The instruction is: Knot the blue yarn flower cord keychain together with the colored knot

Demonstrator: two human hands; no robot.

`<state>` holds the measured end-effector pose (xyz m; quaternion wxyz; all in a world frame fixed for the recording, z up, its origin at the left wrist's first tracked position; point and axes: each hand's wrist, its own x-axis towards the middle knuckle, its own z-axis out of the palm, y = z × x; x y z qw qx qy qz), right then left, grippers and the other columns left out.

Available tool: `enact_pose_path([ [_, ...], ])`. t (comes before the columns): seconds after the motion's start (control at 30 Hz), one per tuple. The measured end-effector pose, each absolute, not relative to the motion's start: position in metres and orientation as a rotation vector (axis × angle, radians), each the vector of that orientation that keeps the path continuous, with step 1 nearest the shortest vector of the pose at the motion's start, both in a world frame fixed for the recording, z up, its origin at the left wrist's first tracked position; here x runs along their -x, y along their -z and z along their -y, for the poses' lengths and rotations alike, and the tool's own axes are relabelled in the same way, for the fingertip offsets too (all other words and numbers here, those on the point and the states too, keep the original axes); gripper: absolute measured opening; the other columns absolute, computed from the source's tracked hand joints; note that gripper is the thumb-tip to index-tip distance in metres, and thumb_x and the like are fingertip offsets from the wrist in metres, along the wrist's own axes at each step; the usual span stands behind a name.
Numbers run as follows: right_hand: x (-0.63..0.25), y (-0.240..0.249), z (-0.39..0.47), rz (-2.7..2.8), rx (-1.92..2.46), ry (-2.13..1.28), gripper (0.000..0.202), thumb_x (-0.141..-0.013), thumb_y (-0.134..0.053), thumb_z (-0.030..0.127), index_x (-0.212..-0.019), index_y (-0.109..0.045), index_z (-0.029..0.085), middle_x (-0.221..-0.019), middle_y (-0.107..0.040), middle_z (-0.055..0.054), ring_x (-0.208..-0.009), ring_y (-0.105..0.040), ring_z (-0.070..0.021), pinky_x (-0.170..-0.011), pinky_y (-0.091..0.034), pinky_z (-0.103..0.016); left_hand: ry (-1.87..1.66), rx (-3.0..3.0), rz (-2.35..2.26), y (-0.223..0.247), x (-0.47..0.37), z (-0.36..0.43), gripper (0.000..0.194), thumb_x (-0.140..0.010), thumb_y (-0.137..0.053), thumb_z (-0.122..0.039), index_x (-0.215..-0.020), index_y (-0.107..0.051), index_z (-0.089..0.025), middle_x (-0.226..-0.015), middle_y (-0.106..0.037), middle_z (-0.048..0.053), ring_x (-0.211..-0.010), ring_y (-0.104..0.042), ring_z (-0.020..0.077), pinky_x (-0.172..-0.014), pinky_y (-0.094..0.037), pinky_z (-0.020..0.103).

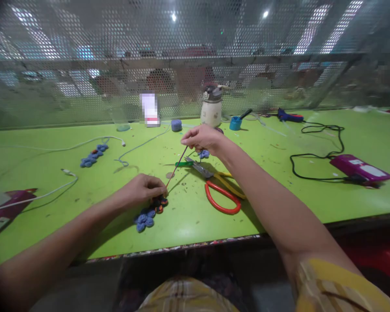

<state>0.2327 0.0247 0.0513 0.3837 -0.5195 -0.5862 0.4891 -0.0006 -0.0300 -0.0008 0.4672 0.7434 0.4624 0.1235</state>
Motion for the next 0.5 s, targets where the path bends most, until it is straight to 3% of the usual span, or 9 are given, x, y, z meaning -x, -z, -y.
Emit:
enact_pose_path([
  [0.1, -0.242, -0.053, -0.036, 1.347, 1.327, -1.150, 0.010, -0.071, -0.072, 0.010, -0.077, -0.065, 0.011, -0.058, -0.059, -0.001, -0.045, -0.042, -0.0060, -0.048, -0.037, -0.022, -0.293, -1.807, -1.139, -0.002, 0.003, 0.028, 0.024, -0.076, -0.060, -0.032, -0.073, -0.070, -0.011, -0.067, -0.067, 0.009, -0.055, -0.056, 0.0151, -0.055, -0.042, 0.029],
  [0.27, -0.230, -0.049, -0.023, 1.337, 1.420, -0.535, 0.011, -0.073, -0.070, 0.018, -0.084, -0.068, 0.014, -0.073, -0.064, -0.003, -0.064, -0.055, -0.0114, -0.058, -0.042, -0.024, -0.375, -1.777, -1.149, -0.003, 0.004, 0.024, 0.026, -0.076, -0.062, -0.034, -0.075, -0.071, -0.010, -0.064, -0.065, 0.008, -0.057, -0.055, 0.0159, -0.059, -0.042, 0.031],
  [0.4, -0.198, -0.040, 0.020, 1.744, 1.491, -0.812, 0.020, -0.077, -0.065, 0.026, -0.064, -0.069, 0.012, -0.055, -0.060, -0.003, -0.051, -0.050, -0.0097, -0.052, -0.039, -0.024, -0.407, -1.751, -1.080, -0.002, 0.006, 0.023, 0.027, -0.078, -0.062, -0.036, -0.075, -0.070, -0.010, -0.064, -0.063, 0.008, -0.058, -0.054, 0.0156, -0.060, -0.041, 0.032],
  [0.5, -0.181, -0.028, 0.038, 1.920, 1.507, -1.113, 0.020, -0.078, -0.065, 0.026, -0.064, -0.069, 0.012, -0.053, -0.059, -0.001, -0.049, -0.049, -0.0081, -0.049, -0.038, -0.022, -0.429, -1.793, -1.062, 0.000, 0.011, 0.022, 0.030, -0.080, -0.060, -0.040, -0.071, -0.068, -0.012, -0.062, -0.060, 0.006, -0.056, -0.049, 0.0147, -0.057, -0.037, 0.031],
])
